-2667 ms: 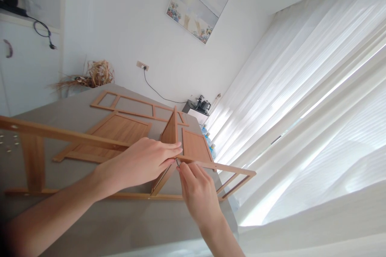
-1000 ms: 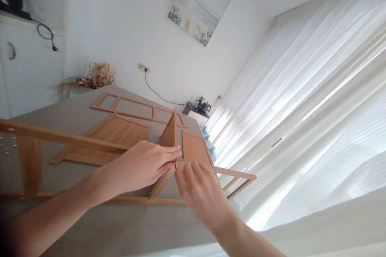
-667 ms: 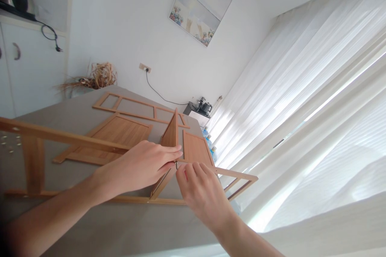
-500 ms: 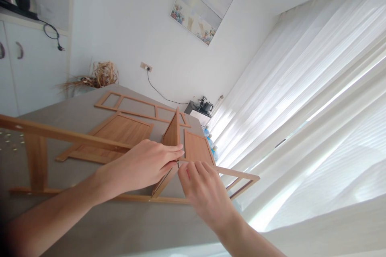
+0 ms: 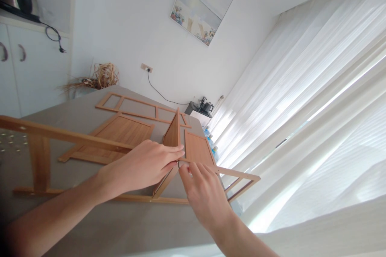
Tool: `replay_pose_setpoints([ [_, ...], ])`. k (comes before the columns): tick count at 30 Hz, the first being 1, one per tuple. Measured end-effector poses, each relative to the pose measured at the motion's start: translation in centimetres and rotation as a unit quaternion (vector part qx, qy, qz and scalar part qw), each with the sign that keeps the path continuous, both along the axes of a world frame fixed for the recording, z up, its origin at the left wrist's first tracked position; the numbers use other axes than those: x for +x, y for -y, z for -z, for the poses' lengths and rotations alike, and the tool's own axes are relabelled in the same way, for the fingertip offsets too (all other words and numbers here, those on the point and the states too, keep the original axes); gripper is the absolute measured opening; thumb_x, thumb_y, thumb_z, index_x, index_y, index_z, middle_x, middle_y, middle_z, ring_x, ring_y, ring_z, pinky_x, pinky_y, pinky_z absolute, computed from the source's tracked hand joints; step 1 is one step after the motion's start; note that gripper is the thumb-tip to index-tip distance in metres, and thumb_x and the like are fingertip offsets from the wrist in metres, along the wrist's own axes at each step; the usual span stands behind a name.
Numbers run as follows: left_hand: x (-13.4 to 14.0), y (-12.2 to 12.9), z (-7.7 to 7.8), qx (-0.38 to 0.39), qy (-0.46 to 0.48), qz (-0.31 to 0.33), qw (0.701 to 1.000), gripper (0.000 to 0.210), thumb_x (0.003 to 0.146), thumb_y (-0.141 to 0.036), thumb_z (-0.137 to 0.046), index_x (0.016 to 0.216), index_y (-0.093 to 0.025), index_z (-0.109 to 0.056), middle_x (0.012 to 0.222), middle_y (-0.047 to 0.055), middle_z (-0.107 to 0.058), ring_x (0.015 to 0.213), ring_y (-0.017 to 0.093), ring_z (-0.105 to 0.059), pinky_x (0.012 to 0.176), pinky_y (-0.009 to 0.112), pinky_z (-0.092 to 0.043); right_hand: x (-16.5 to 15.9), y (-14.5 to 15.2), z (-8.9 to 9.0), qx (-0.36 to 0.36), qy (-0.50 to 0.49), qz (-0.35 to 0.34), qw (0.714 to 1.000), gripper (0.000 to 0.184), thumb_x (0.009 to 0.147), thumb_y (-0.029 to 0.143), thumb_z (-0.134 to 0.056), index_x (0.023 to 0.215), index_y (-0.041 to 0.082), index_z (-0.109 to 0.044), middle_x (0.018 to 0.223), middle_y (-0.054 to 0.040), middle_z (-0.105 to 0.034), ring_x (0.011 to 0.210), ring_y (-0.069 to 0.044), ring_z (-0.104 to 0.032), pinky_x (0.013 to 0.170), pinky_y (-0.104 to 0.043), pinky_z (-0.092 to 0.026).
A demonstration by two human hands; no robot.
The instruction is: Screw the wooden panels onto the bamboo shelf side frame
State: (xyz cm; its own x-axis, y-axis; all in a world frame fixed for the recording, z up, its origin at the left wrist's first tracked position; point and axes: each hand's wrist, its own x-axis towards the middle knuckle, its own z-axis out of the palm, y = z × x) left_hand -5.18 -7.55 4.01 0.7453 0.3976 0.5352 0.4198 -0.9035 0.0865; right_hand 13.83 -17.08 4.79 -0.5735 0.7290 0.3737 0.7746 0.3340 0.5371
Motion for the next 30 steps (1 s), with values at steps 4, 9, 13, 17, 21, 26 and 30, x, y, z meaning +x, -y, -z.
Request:
replay_pose_setpoints([
  [4, 0.0, 0.0, 0.1, 0.002, -0.002, -0.002, 1.0, 0.03, 0.099, -0.019, -0.039, 0.098, -0.02, -0.069, 0.126, 0.004, -0.071, 0.076, 0.022, -0.075, 0.055, 0.032, -0.05, -0.5, 0.0, 1.2, -0.018, -0.124, 0.013, 0.992, 0.023, 0.098, 0.012, -0.044, 0.078, 0.02, -0.049, 0.067, 0.002, -0.051, 0.052, -0.011, -0.043, 0.049, -0.025, -0.029],
  [9, -0.1, 0.1, -0.2, -0.018, -0.01, 0.001, 1.0, 0.028, 0.096, -0.016, -0.042, 0.101, -0.021, -0.069, 0.133, 0.004, -0.068, 0.08, 0.023, -0.076, 0.058, 0.033, -0.051, -2.0, -0.4, 3.7, -0.096, -0.435, 0.075, 0.892, 0.029, 0.102, 0.033, -0.046, 0.076, 0.022, -0.05, 0.065, 0.0022, -0.063, 0.057, -0.011, -0.063, 0.05, -0.018, -0.044],
  [13, -0.1, 0.0, -0.6, -0.044, -0.017, 0.003, 0.999, 0.031, 0.097, -0.019, -0.042, 0.109, -0.023, -0.07, 0.135, 0.002, -0.067, 0.083, 0.023, -0.077, 0.061, 0.033, -0.053, -3.2, -0.7, 5.4, -0.142, -0.6, 0.059, 0.785, 0.029, 0.1, 0.044, -0.049, 0.083, 0.022, -0.058, 0.073, -0.0012, -0.07, 0.067, -0.015, -0.072, 0.06, -0.021, -0.056],
  [17, 0.0, -0.1, -0.4, -0.056, -0.019, 0.001, 0.998, 0.037, 0.098, -0.023, -0.044, 0.128, -0.024, -0.065, 0.137, 0.002, -0.064, 0.098, 0.025, -0.075, 0.072, 0.035, -0.057, -3.9, 0.0, 6.3, -0.131, -0.611, 0.034, 0.78, 0.027, 0.101, 0.041, -0.049, 0.086, 0.022, -0.06, 0.074, -0.0017, -0.07, 0.067, -0.013, -0.071, 0.052, -0.017, -0.052],
  [21, 0.1, -0.1, -0.1, -0.067, -0.012, 0.001, 0.998, 0.04, 0.101, -0.027, -0.041, 0.134, -0.026, -0.063, 0.142, 0.0, -0.06, 0.108, 0.024, -0.072, 0.082, 0.034, -0.057, -3.5, 1.0, 6.3, -0.023, -0.447, -0.028, 0.894, 0.02, 0.102, 0.024, -0.047, 0.085, 0.02, -0.057, 0.066, 0.0007, -0.06, 0.056, -0.009, -0.056, 0.045, -0.016, -0.037],
  [26, 0.3, -0.1, 0.1, -0.06, -0.004, -0.007, 0.998, 0.04, 0.101, -0.028, -0.042, 0.136, -0.027, -0.061, 0.141, 0.0, -0.06, 0.108, 0.023, -0.072, 0.082, 0.034, -0.058, -1.4, 0.8, 4.7, 0.049, -0.289, -0.023, 0.956, 0.023, 0.101, 0.017, -0.048, 0.079, 0.02, -0.051, 0.064, 0.0034, -0.047, 0.055, -0.01, -0.041, 0.054, -0.023, -0.033],
  [30, 0.3, -0.2, 0.4, -0.048, 0.0, -0.006, 0.999, 0.04, 0.101, -0.028, -0.043, 0.137, -0.027, -0.061, 0.141, 0.001, -0.06, 0.106, 0.024, -0.073, 0.082, 0.037, -0.058, -0.3, 0.2, 3.8, 0.023, -0.25, 0.013, 0.968, 0.027, 0.103, 0.018, -0.045, 0.075, 0.021, -0.047, 0.066, 0.003, -0.047, 0.056, -0.011, -0.04, 0.055, -0.025, -0.03],
])
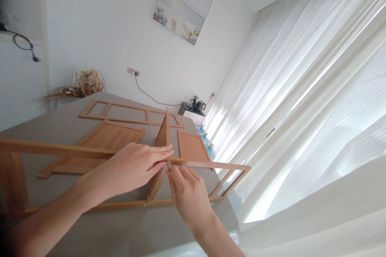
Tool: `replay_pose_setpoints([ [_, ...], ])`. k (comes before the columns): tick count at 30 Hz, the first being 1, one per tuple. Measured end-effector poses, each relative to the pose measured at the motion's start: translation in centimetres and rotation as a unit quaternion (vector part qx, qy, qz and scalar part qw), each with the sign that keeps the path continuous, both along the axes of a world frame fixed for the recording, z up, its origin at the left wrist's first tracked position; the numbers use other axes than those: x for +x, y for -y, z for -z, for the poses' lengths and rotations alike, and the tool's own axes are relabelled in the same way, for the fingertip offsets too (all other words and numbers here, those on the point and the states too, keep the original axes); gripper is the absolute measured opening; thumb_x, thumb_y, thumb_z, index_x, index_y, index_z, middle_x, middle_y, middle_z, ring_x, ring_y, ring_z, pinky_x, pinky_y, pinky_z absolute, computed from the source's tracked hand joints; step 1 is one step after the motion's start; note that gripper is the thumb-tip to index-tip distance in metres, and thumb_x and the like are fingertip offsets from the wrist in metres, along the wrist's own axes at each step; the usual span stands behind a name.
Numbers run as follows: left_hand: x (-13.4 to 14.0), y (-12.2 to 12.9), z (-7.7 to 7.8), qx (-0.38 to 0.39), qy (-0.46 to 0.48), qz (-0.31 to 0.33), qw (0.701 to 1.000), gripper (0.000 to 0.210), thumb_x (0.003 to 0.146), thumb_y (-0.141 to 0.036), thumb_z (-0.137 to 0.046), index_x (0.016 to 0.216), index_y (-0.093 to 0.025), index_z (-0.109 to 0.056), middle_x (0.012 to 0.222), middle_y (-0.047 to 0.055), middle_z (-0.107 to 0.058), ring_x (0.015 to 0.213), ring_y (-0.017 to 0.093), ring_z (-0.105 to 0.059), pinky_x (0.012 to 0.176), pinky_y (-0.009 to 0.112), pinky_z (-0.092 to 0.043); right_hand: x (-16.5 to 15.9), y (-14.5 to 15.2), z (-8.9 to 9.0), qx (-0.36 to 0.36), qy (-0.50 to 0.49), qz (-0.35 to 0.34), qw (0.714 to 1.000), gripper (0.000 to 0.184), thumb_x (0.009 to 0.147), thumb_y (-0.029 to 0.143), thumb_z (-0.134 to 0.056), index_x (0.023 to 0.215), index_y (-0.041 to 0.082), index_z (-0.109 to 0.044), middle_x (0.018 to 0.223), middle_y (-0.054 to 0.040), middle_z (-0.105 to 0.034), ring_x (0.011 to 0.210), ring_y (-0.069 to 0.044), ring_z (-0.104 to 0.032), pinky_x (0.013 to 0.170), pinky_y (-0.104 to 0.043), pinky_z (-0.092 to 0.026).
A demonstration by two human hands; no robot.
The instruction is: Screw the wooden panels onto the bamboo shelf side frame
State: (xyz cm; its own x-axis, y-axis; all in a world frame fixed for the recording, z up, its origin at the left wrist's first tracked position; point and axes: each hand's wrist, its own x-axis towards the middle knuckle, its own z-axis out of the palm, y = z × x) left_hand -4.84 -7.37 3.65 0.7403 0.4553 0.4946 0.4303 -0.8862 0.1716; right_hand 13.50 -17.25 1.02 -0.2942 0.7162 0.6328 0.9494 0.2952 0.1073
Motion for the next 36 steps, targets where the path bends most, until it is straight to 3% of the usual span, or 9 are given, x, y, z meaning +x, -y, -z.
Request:
replay_pose_setpoints([
  [15, -0.1, 0.2, -0.1, 0.008, -0.017, -0.002, 1.0, 0.042, 0.1, -0.026, -0.043, 0.139, -0.024, -0.059, 0.141, 0.001, -0.059, 0.105, 0.023, -0.073, 0.084, 0.036, -0.059, -0.1, -0.2, -1.8, 0.009, 0.13, -0.006, 0.991, 0.025, 0.098, 0.008, -0.043, 0.077, 0.02, -0.049, 0.067, 0.0021, -0.048, 0.056, -0.012, -0.038, 0.054, -0.027, -0.027],
  [18, 0.0, 0.1, -0.1, 0.01, -0.015, -0.003, 1.0, 0.042, 0.1, -0.025, -0.043, 0.139, -0.024, -0.058, 0.142, 0.001, -0.058, 0.105, 0.024, -0.073, 0.082, 0.037, -0.059, -0.4, -0.1, -1.7, -0.032, 0.051, -0.003, 0.998, 0.028, 0.101, 0.015, -0.041, 0.074, 0.021, -0.045, 0.064, 0.0035, -0.048, 0.052, -0.011, -0.037, 0.05, -0.027, -0.025],
  [21, 0.0, 0.1, -0.2, 0.01, -0.018, 0.001, 1.0, 0.043, 0.1, -0.024, -0.042, 0.139, -0.025, -0.058, 0.142, 0.001, -0.059, 0.104, 0.024, -0.074, 0.079, 0.037, -0.059, -1.1, -0.2, -0.8, -0.082, -0.098, 0.007, 0.992, 0.031, 0.104, 0.026, -0.041, 0.073, 0.022, -0.044, 0.062, 0.004, -0.052, 0.049, -0.009, -0.042, 0.047, -0.024, -0.028],
  [25, -0.1, 0.2, -0.4, 0.013, -0.026, 0.005, 1.0, 0.042, 0.1, -0.024, -0.041, 0.137, -0.025, -0.06, 0.141, 0.001, -0.06, 0.103, 0.023, -0.074, 0.078, 0.034, -0.058, -2.1, -0.6, 1.0, -0.147, -0.316, -0.008, 0.937, 0.03, 0.103, 0.036, -0.044, 0.078, 0.022, -0.051, 0.072, 0.0007, -0.067, 0.06, -0.01, -0.064, 0.051, -0.017, -0.043],
  [27, -0.1, 0.2, -0.4, 0.01, -0.031, 0.004, 0.999, 0.042, 0.101, -0.024, -0.04, 0.137, -0.025, -0.061, 0.14, 0.001, -0.06, 0.102, 0.022, -0.075, 0.076, 0.033, -0.058, -2.5, -0.8, 1.8, -0.16, -0.386, -0.023, 0.908, 0.029, 0.103, 0.039, -0.045, 0.081, 0.021, -0.054, 0.077, -0.0008, -0.07, 0.067, -0.011, -0.069, 0.059, -0.017, -0.05],
  [29, 0.0, 0.1, -0.3, 0.004, -0.029, 0.002, 1.0, 0.042, 0.101, -0.025, -0.039, 0.138, -0.024, -0.06, 0.14, 0.0, -0.061, 0.101, 0.023, -0.075, 0.075, 0.034, -0.058, -2.7, -0.9, 2.5, -0.153, -0.415, -0.028, 0.896, 0.029, 0.102, 0.041, -0.047, 0.082, 0.021, -0.056, 0.078, -0.0012, -0.071, 0.069, -0.011, -0.07, 0.062, -0.017, -0.052],
  [31, 0.0, -0.1, -0.1, 0.0, -0.018, -0.003, 1.0, 0.042, 0.101, -0.027, -0.04, 0.138, -0.025, -0.06, 0.139, -0.001, -0.061, 0.104, 0.023, -0.074, 0.079, 0.034, -0.058, -2.8, -0.8, 3.2, -0.143, -0.401, -0.03, 0.904, 0.028, 0.102, 0.039, -0.048, 0.083, 0.022, -0.057, 0.076, -0.0007, -0.07, 0.068, -0.011, -0.068, 0.054, -0.014, -0.048],
  [33, 0.1, -0.2, 0.0, -0.005, -0.008, -0.006, 1.0, 0.042, 0.101, -0.028, -0.04, 0.138, -0.026, -0.06, 0.139, -0.002, -0.061, 0.106, 0.023, -0.073, 0.083, 0.035, -0.058, -2.8, -0.5, 3.8, -0.124, -0.343, -0.042, 0.93, 0.025, 0.102, 0.035, -0.048, 0.082, 0.022, -0.055, 0.073, 0.0003, -0.066, 0.064, -0.009, -0.064, 0.046, -0.013, -0.04],
  [36, 0.0, -0.1, 0.0, -0.011, -0.006, -0.002, 1.0, 0.042, 0.1, -0.029, -0.04, 0.138, -0.027, -0.06, 0.14, -0.003, -0.061, 0.105, 0.022, -0.073, 0.082, 0.035, -0.058, -2.6, 0.0, 3.8, -0.067, -0.229, -0.059, 0.969, 0.022, 0.102, 0.026, -0.046, 0.08, 0.022, -0.05, 0.067, 0.0024, -0.058, 0.057, -0.008, -0.051, 0.047, -0.016, -0.034],
])
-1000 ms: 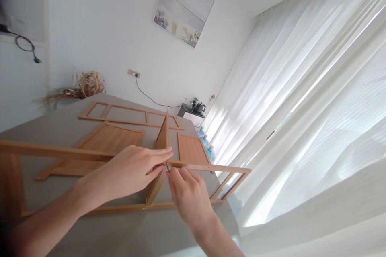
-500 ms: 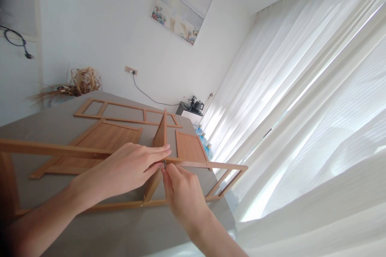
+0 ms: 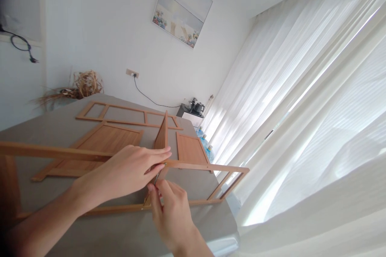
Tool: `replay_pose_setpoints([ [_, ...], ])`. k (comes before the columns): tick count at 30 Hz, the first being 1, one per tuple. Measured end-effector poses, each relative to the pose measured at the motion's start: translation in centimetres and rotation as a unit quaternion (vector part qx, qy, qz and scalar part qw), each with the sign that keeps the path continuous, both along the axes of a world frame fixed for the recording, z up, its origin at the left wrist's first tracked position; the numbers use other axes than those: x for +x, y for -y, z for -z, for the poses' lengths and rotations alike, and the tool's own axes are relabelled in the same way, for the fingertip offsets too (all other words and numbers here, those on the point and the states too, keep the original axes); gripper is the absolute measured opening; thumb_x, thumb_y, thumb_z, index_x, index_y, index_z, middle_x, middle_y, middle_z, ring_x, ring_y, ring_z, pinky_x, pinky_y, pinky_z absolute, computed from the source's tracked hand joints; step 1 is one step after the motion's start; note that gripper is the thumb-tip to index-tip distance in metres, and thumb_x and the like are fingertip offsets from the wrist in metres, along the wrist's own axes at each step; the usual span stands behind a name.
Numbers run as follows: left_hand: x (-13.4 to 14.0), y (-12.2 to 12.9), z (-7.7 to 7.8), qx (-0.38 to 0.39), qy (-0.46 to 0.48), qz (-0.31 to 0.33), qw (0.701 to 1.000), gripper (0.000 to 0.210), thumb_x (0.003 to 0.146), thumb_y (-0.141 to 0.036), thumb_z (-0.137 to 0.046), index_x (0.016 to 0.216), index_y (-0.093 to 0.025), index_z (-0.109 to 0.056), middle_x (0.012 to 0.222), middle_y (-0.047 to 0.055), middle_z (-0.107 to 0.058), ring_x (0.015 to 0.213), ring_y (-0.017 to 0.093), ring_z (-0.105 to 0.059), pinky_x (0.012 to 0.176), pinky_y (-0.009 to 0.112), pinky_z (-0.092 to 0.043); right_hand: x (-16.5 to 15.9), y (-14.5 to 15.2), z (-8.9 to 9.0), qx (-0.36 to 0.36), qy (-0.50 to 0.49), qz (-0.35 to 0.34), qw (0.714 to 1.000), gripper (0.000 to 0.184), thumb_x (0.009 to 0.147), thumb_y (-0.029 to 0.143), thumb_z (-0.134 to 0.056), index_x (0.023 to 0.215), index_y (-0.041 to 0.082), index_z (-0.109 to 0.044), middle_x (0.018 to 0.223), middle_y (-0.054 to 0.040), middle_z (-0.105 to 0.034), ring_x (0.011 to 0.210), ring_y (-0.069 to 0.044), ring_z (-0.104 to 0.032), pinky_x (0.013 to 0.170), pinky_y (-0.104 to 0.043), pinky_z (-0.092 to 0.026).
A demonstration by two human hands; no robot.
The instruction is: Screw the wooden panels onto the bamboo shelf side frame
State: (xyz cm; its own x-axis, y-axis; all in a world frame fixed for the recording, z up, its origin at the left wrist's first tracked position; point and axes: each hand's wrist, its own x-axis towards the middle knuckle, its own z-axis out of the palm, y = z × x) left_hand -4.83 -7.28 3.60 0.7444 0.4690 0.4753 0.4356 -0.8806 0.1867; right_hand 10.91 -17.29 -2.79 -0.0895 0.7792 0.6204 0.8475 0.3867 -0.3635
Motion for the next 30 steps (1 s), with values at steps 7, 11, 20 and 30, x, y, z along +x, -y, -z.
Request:
replay_pose_setpoints([
  [7, -0.1, 0.3, -0.2, -0.002, -0.006, -0.009, 1.0, 0.044, 0.1, -0.029, -0.039, 0.14, -0.028, -0.058, 0.14, -0.003, -0.06, 0.1, 0.023, -0.075, 0.079, 0.036, -0.058, 2.1, -0.1, -2.2, 0.072, 0.142, 0.033, 0.987, 0.025, 0.102, 0.019, -0.047, 0.077, 0.022, -0.042, 0.064, 0.0044, -0.044, 0.056, -0.009, -0.038, 0.055, -0.023, -0.03],
  [11, 0.0, 0.4, -0.3, 0.0, -0.008, -0.02, 1.0, 0.044, 0.099, -0.029, -0.041, 0.139, -0.028, -0.059, 0.14, -0.004, -0.059, 0.097, 0.024, -0.076, 0.077, 0.037, -0.059, 3.0, -0.6, -2.8, 0.059, 0.164, 0.034, 0.984, 0.027, 0.103, 0.019, -0.046, 0.077, 0.022, -0.04, 0.066, 0.0044, -0.046, 0.056, -0.009, -0.038, 0.055, -0.024, -0.029],
  [20, 0.0, 0.3, -0.1, 0.013, -0.005, -0.018, 1.0, 0.045, 0.097, -0.027, -0.042, 0.138, -0.029, -0.059, 0.14, -0.005, -0.059, 0.087, 0.023, -0.077, 0.07, 0.038, -0.059, 3.1, -0.7, -3.7, 0.058, 0.209, 0.026, 0.976, 0.029, 0.104, 0.019, -0.043, 0.075, 0.022, -0.04, 0.067, 0.0042, -0.045, 0.056, -0.01, -0.036, 0.055, -0.025, -0.028],
  [30, 0.1, 0.3, -0.1, 0.008, -0.008, -0.02, 1.0, 0.046, 0.097, -0.027, -0.042, 0.14, -0.028, -0.057, 0.14, -0.006, -0.059, 0.096, 0.024, -0.076, 0.077, 0.039, -0.06, 3.4, -0.7, -4.8, 0.07, 0.326, 0.042, 0.942, 0.025, 0.101, 0.015, -0.046, 0.077, 0.021, -0.047, 0.067, 0.0029, -0.047, 0.059, -0.012, -0.04, 0.058, -0.028, -0.029],
])
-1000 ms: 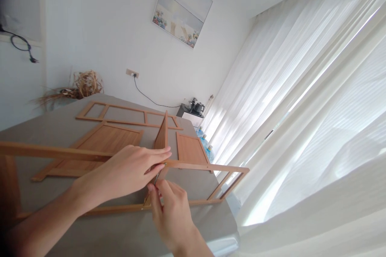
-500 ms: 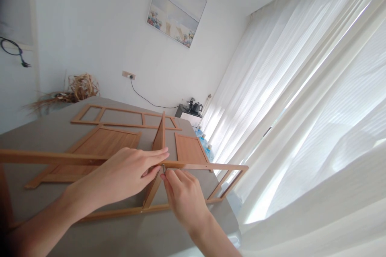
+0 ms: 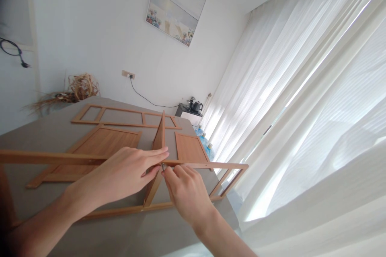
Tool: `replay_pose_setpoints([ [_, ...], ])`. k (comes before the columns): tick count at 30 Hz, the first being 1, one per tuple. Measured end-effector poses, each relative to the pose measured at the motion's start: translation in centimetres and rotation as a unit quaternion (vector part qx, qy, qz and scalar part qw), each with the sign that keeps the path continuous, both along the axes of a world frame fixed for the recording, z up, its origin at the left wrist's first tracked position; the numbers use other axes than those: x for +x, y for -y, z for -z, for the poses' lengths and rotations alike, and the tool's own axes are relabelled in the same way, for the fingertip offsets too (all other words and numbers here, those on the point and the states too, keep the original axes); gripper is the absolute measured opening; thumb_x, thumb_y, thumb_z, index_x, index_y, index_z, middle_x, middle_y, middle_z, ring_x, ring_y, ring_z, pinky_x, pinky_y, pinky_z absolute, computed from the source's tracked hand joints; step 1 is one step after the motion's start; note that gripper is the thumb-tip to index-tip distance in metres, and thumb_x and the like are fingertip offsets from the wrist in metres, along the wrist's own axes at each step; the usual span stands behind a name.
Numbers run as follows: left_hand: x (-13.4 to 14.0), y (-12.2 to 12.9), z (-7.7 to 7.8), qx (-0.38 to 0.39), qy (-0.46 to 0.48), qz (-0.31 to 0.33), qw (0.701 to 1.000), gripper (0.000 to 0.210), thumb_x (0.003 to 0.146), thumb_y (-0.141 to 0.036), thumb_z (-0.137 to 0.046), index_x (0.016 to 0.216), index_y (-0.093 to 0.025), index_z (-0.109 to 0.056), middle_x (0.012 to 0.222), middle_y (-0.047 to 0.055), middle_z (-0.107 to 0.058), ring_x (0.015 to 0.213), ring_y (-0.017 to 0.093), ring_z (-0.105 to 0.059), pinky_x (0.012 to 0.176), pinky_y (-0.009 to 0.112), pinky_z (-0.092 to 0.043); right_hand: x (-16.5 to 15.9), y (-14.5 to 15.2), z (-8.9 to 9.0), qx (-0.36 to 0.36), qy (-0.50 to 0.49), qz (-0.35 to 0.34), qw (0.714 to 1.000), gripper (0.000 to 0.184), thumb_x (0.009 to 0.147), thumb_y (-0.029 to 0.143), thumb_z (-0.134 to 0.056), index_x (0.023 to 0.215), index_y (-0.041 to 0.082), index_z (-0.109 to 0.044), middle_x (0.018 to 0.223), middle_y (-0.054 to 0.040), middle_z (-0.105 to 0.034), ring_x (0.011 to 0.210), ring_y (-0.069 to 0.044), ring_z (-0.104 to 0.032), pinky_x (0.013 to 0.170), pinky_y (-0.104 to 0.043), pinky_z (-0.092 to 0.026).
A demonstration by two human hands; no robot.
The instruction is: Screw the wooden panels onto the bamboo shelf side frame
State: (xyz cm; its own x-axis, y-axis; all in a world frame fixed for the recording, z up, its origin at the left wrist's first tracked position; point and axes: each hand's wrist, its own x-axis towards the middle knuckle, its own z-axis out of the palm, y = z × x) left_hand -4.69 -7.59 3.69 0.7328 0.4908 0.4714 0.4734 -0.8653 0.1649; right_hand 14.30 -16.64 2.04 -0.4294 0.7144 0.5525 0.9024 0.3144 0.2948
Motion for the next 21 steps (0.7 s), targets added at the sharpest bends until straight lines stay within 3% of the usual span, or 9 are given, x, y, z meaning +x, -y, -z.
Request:
replay_pose_setpoints([
  [7, 0.0, 0.3, 0.0, 0.023, -0.009, 0.011, 1.0, 0.045, 0.098, -0.026, -0.041, 0.14, -0.023, -0.057, 0.141, -0.004, -0.057, 0.1, 0.023, -0.075, 0.081, 0.039, -0.061, -0.9, 0.9, -0.8, 0.009, 0.055, 0.012, 0.998, 0.023, 0.095, 0.005, -0.047, 0.077, 0.02, -0.049, 0.069, 0.0013, -0.048, 0.059, -0.013, -0.037, 0.057, -0.029, -0.025],
  [13, -0.1, 0.6, -0.1, 0.039, -0.024, 0.017, 0.999, 0.046, 0.098, -0.023, -0.04, 0.142, -0.022, -0.056, 0.143, -0.001, -0.056, 0.096, 0.023, -0.076, 0.076, 0.037, -0.06, -1.6, 1.0, 0.1, -0.049, -0.119, 0.03, 0.991, 0.03, 0.103, 0.022, -0.042, 0.074, 0.022, -0.043, 0.064, 0.0035, -0.048, 0.053, -0.01, -0.039, 0.052, -0.026, -0.026],
  [16, -0.1, 0.5, -0.3, 0.033, -0.025, 0.014, 0.999, 0.046, 0.098, -0.022, -0.041, 0.142, -0.022, -0.056, 0.143, 0.0, -0.057, 0.096, 0.024, -0.076, 0.076, 0.037, -0.06, -2.2, 0.7, 1.0, -0.092, -0.259, 0.026, 0.961, 0.031, 0.104, 0.029, -0.041, 0.073, 0.022, -0.044, 0.063, 0.003, -0.053, 0.051, -0.009, -0.046, 0.049, -0.022, -0.03],
  [21, -0.2, 0.3, -0.5, 0.005, -0.021, 0.026, 0.999, 0.045, 0.098, -0.024, -0.044, 0.141, -0.022, -0.057, 0.14, 0.001, -0.06, 0.094, 0.023, -0.076, 0.076, 0.036, -0.06, -3.3, 0.3, 2.3, -0.148, -0.448, -0.004, 0.882, 0.031, 0.103, 0.037, -0.043, 0.077, 0.022, -0.05, 0.067, 0.0014, -0.066, 0.059, -0.009, -0.066, 0.044, -0.015, -0.036],
])
